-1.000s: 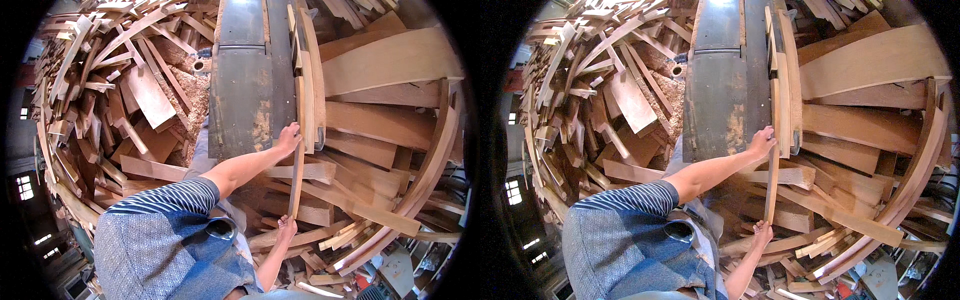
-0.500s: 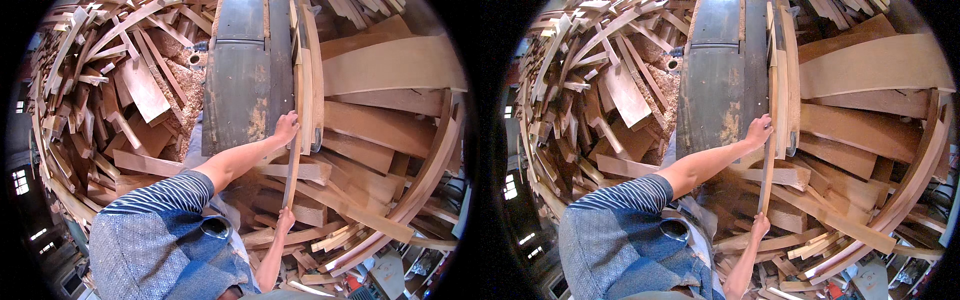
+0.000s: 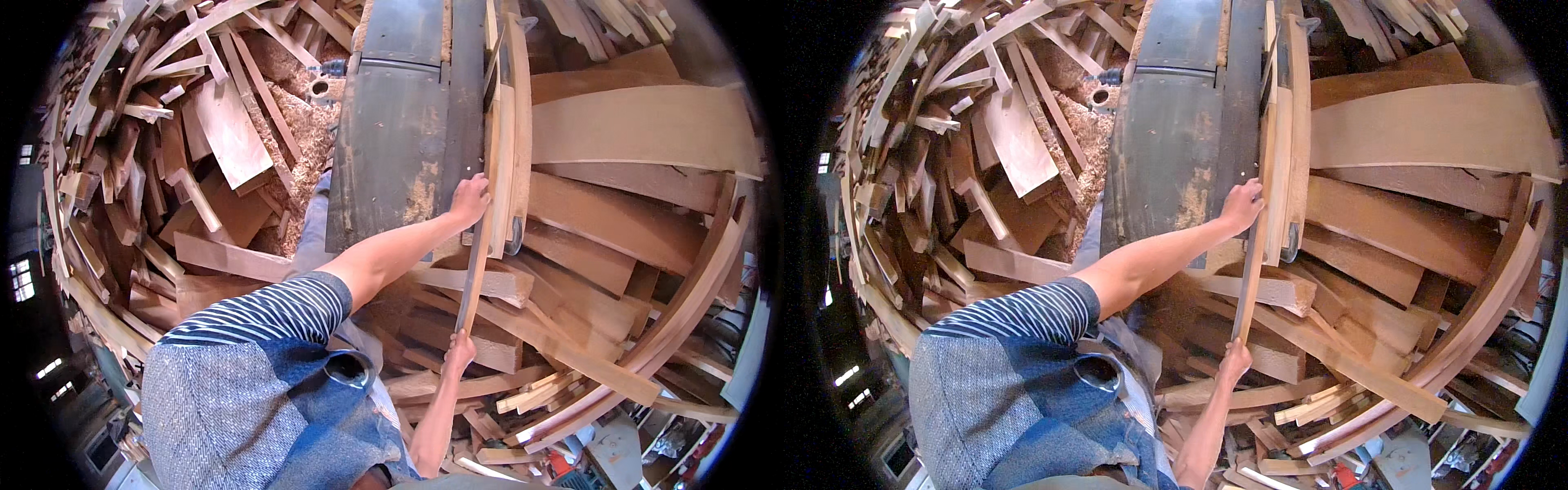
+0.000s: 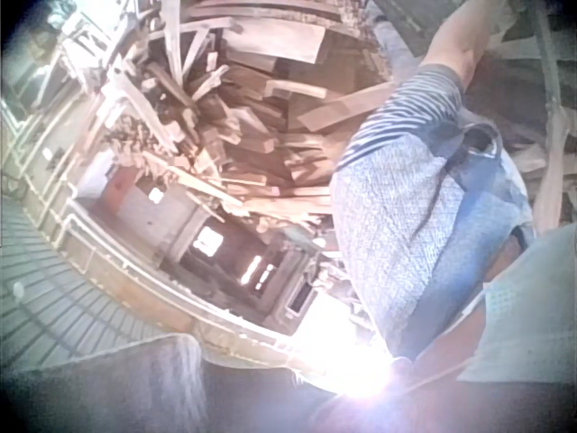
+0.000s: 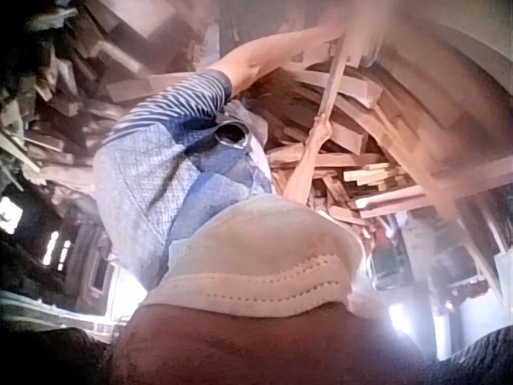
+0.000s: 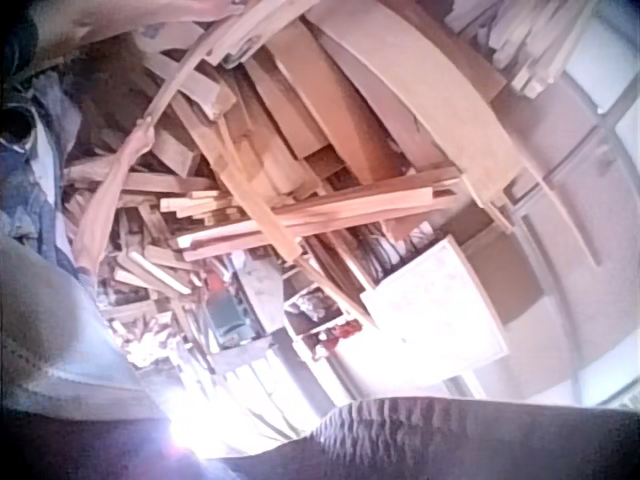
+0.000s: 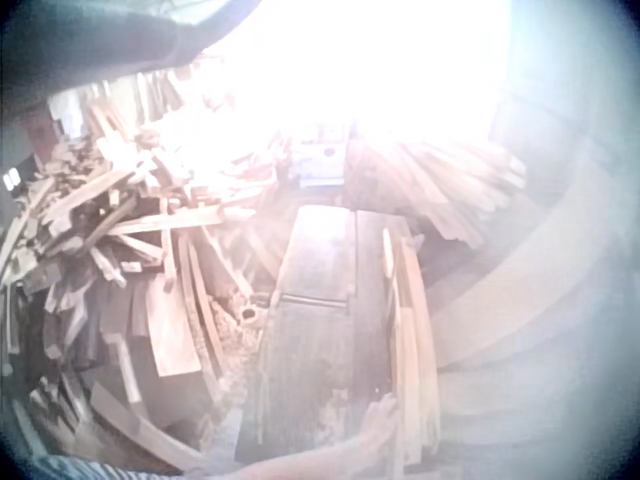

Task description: The person uses a jointer machine to shave and smooth the edges of several wooden planks, picking them up from a pile and feeding them across the rotating blades while holding them against the fence.

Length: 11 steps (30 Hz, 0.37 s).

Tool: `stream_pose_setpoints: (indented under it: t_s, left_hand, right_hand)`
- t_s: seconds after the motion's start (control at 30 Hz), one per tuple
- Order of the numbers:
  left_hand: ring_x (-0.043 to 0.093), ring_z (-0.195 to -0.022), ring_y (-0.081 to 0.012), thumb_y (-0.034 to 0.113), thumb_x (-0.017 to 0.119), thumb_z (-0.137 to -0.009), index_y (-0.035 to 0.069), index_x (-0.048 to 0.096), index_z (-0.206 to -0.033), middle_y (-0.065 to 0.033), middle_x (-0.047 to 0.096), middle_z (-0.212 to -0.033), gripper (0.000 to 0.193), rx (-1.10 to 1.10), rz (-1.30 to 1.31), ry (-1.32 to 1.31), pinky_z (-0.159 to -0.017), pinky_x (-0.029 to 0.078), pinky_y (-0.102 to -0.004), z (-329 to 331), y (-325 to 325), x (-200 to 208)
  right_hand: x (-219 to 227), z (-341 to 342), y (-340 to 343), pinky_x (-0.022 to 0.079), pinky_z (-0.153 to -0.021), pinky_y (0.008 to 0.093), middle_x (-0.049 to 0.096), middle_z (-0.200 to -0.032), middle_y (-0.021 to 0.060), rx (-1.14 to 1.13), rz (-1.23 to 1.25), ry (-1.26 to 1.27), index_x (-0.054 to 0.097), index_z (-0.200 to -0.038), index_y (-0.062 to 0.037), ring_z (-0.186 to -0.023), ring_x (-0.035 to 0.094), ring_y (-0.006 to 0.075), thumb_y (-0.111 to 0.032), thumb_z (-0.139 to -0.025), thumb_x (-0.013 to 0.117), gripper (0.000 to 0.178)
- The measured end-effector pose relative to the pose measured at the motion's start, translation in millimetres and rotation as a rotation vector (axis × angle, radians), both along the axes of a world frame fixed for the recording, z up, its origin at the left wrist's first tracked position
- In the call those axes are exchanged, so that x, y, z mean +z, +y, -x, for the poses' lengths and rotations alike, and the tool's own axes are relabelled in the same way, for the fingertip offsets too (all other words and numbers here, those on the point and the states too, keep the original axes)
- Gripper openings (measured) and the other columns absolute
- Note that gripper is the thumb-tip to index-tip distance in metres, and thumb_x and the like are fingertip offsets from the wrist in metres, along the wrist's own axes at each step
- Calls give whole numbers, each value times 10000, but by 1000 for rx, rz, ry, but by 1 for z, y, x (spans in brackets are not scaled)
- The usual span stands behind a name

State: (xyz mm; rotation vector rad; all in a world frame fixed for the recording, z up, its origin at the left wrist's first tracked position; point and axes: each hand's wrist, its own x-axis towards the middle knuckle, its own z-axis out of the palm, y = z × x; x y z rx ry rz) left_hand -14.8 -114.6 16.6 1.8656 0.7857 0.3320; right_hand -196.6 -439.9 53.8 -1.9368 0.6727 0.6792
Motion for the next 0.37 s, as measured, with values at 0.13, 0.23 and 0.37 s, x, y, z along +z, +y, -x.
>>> stream_pose_setpoints:
  t_s: [0.13,0.23,0.37]
  left_hand:
    - [585,-1140,-424,118,683,-853,5,673,-1115,-152,592,-1385,286,25,16,-36,-1017,476,-508,-1,2,-1]
    - [586,-1145,-424,108,692,-841,0,672,-1138,-169,587,-1389,317,3,22,-20,-1023,472,-511,7,-4,-1]
    - [581,-1189,-423,121,734,-810,16,671,-1169,-217,560,-1421,379,-54,56,15,-1062,461,-482,37,-32,-4]
  right_hand:
    - [-10,-3,3,258,-402,262,471,-575,-24,0,-10,-49,646,-751,-17,-436,387,79,-301,-1018,607,391]
    - [-10,-7,8,271,-396,270,481,-581,-8,8,10,-44,651,-761,-15,-436,401,89,-305,-1016,610,389]
    - [2,-13,22,299,-393,282,483,-576,-2,10,-13,-12,664,-786,-11,-444,417,92,-316,-1017,612,387]
